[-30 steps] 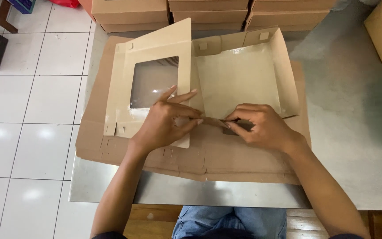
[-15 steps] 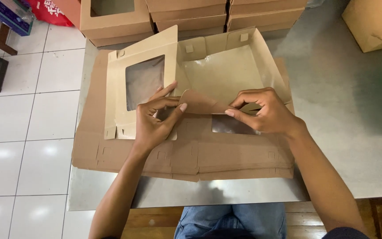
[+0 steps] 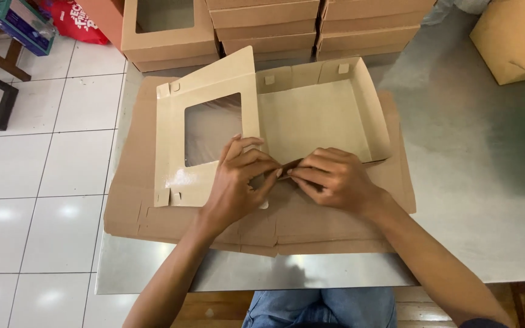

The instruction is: The person assembles flat cardboard boxes with clear windows by folding the sides and tucking tabs into slots. They complete one box and place it on a stack, then begin folding another flat piece.

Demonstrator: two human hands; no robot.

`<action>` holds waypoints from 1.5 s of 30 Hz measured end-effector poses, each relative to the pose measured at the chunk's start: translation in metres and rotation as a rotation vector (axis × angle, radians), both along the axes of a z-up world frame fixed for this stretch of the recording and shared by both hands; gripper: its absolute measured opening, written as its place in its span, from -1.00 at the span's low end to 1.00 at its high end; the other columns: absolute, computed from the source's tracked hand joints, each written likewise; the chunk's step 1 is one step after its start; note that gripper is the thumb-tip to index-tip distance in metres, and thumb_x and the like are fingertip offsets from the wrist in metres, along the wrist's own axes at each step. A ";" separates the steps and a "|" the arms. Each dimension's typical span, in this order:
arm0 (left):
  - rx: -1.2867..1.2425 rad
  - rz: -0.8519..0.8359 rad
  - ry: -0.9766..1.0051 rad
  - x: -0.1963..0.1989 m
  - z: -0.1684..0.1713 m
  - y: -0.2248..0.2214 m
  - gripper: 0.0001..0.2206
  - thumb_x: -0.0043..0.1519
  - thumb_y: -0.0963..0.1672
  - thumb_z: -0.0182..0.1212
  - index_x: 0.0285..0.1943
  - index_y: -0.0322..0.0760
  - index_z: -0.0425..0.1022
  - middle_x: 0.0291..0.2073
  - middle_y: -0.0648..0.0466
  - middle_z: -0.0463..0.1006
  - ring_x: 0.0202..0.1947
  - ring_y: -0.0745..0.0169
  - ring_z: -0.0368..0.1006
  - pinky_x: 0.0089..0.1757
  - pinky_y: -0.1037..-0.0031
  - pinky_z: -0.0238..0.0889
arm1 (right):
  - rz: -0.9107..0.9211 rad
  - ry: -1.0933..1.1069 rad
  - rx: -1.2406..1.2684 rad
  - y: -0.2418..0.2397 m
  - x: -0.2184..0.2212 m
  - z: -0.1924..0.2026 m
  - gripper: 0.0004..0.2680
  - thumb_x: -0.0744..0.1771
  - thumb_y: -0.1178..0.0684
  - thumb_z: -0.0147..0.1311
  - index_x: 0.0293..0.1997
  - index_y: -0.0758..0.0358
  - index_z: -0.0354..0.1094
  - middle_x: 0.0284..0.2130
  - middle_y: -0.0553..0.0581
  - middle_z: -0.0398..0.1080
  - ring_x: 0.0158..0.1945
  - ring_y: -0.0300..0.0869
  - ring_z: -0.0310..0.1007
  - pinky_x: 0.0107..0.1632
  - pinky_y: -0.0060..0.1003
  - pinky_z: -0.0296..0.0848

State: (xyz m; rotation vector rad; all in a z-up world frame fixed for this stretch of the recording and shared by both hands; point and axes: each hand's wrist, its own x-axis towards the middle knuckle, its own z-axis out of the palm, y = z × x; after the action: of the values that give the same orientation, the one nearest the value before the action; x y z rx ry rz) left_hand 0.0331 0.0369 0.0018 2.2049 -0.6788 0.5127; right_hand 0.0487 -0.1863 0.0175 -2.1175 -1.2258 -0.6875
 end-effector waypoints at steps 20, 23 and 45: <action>0.078 -0.079 0.070 -0.004 0.018 0.004 -0.96 0.17 -0.17 0.36 -0.27 -0.18 0.70 -0.45 0.14 0.57 0.02 0.09 0.41 0.36 -0.07 -0.30 | -0.107 -0.382 0.133 0.015 -0.006 -0.051 -0.75 0.24 0.24 0.22 -0.60 0.05 0.18 -0.52 -0.11 0.34 -0.41 -0.22 0.37 -0.21 -0.26 0.26; 0.076 -0.096 0.093 -0.005 0.016 0.002 -0.95 0.20 -0.18 0.32 -0.25 -0.18 0.68 -0.42 0.14 0.58 0.05 0.09 0.40 0.37 -0.07 -0.34 | -0.082 -0.382 0.143 0.014 -0.008 -0.050 -0.75 0.27 0.24 0.18 -0.60 0.05 0.18 -0.52 -0.11 0.33 -0.41 -0.21 0.37 -0.22 -0.26 0.24; -0.086 -0.150 0.095 -0.005 0.013 0.000 -0.92 0.28 -0.20 0.24 -0.22 -0.23 0.65 -0.34 0.08 0.57 0.07 0.02 0.40 0.36 -0.04 -0.24 | -0.086 -0.428 0.197 0.011 -0.006 -0.032 -0.83 0.29 0.19 0.28 -0.47 0.00 0.39 -0.48 -0.14 0.45 -0.41 -0.26 0.41 -0.20 -0.29 0.16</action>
State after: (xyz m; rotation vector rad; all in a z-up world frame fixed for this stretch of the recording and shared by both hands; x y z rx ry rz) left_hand 0.0279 0.0369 0.0148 2.0655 -0.7505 0.3519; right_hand 0.0429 -0.1754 -0.0146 -1.9247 -1.2241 -1.2955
